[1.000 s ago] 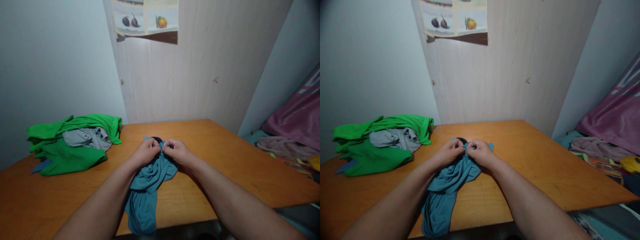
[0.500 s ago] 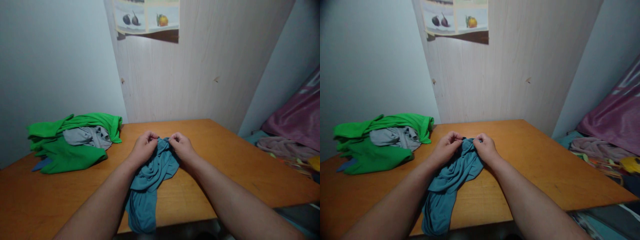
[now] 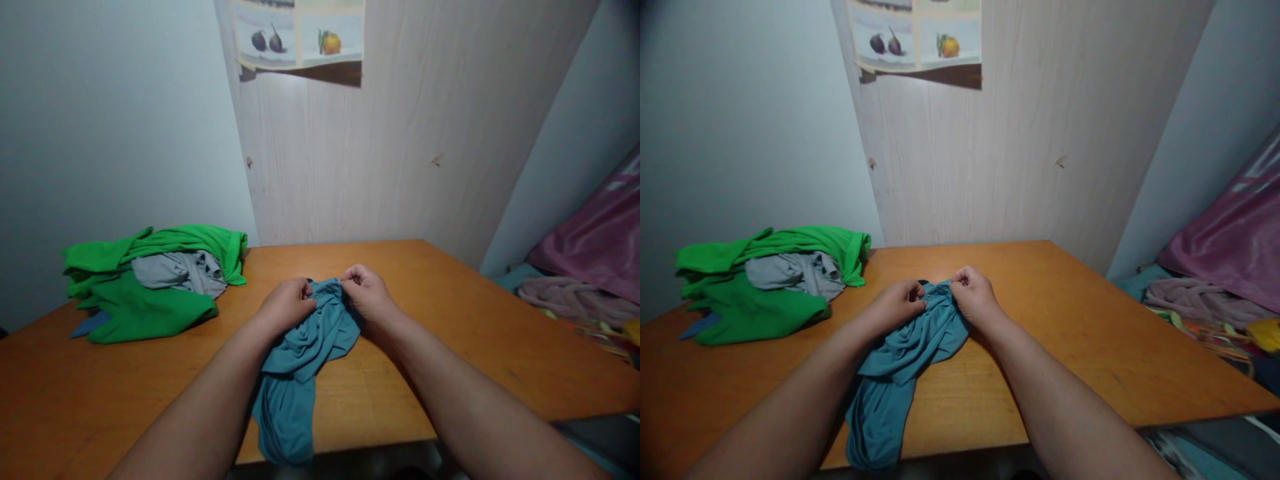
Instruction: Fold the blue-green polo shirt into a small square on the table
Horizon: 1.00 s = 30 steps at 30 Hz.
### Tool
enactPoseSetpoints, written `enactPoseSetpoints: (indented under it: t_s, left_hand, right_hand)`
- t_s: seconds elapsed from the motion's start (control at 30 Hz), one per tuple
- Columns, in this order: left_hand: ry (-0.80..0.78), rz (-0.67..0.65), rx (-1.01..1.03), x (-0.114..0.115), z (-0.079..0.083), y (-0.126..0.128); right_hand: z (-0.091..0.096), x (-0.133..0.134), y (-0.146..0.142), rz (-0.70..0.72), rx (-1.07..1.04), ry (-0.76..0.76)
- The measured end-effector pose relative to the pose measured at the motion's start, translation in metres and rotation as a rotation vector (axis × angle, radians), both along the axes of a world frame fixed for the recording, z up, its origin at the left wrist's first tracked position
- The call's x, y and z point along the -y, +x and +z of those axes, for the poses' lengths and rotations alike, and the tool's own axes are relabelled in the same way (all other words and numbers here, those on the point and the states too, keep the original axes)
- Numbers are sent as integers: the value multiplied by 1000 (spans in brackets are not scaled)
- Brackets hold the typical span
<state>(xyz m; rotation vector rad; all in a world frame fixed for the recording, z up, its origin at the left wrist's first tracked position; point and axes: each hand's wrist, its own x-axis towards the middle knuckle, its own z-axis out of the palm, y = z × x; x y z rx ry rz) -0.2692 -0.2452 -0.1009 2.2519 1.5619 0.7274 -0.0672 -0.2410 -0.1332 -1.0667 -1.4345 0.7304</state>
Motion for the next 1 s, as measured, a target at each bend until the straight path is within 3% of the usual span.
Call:
enactPoseSetpoints:
  t_s: [0.17, 0.37, 0.5, 0.63, 0.8, 1.0]
  left_hand:
    - [10, 28, -2, 1, -3, 3]
    - [47, 4, -5, 8, 1, 7]
    - [64, -35, -38, 14, 6, 8]
    - [60, -61, -19, 17, 9, 11]
    - [63, -78, 100, 12, 4, 11]
    - [-16, -97, 201, 11, 2, 10]
  right_hand:
    - [1, 10, -5, 64, 215, 60]
    - [7, 26, -16, 178, 285, 68]
    - [5, 20, -15, 87, 478, 199]
    - [2, 12, -10, 22, 578, 219]
    - [3, 11, -7, 8, 441, 163]
    - [4, 12, -8, 91, 212, 5]
